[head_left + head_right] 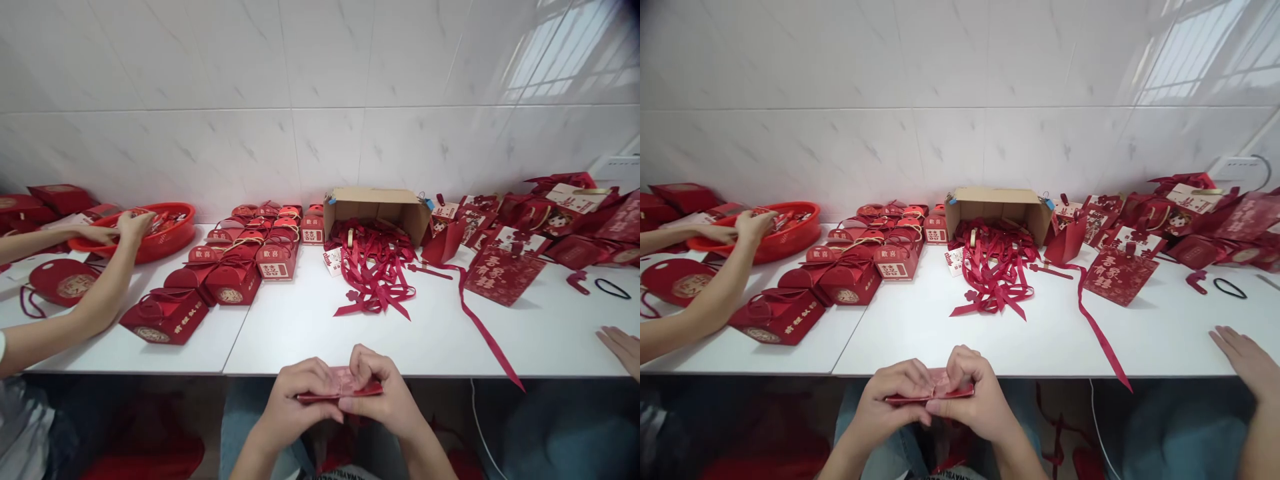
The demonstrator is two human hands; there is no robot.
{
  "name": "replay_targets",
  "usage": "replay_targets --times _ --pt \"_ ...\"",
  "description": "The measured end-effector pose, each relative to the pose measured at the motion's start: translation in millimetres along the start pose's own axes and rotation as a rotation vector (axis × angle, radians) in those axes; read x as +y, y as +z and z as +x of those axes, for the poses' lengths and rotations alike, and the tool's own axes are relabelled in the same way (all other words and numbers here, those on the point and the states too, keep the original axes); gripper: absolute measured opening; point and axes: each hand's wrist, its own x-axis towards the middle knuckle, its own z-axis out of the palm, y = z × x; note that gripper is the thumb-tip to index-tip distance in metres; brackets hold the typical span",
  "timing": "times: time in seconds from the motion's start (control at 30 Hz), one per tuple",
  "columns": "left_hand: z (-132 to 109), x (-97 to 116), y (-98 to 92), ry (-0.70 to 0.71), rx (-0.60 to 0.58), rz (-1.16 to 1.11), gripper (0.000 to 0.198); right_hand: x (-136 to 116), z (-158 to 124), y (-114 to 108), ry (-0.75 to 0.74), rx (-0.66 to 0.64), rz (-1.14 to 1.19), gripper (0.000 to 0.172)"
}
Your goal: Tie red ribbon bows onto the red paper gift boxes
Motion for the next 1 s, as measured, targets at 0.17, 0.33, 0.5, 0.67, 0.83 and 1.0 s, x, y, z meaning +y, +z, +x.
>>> replay_targets --times 0.17,0.33,0.5,0.67,0.83,1.0 --pt "-8 8 3.3 0.130 -0.066 0.124 0.027 1 -13 1 -0.035 -0.045 0.004 0.044" --pt "-12 3 3.2 0.080 -0.055 0.063 0.013 5 -15 0 0.040 -0.119 -0.023 0.044" --pt "-16 10 -1.2 0.007 0.062 0.075 0.013 12 -18 -4 -0.026 0.003 -0.053 0.033" --pt "-15 15 -4.2 -0.021 0.534 0.167 0.013 22 -21 -3 -0.190 0.222 -0.263 0.039" --pt "-8 6 2.8 -0.080 0.669 0.260 0.013 28 -12 9 -0.104 0.199 -0.400 0.013" --pt "-3 6 7.0 -0.079 0.713 0.340 0.011 24 -7 8 -0.133 0.249 -0.461 0.009"
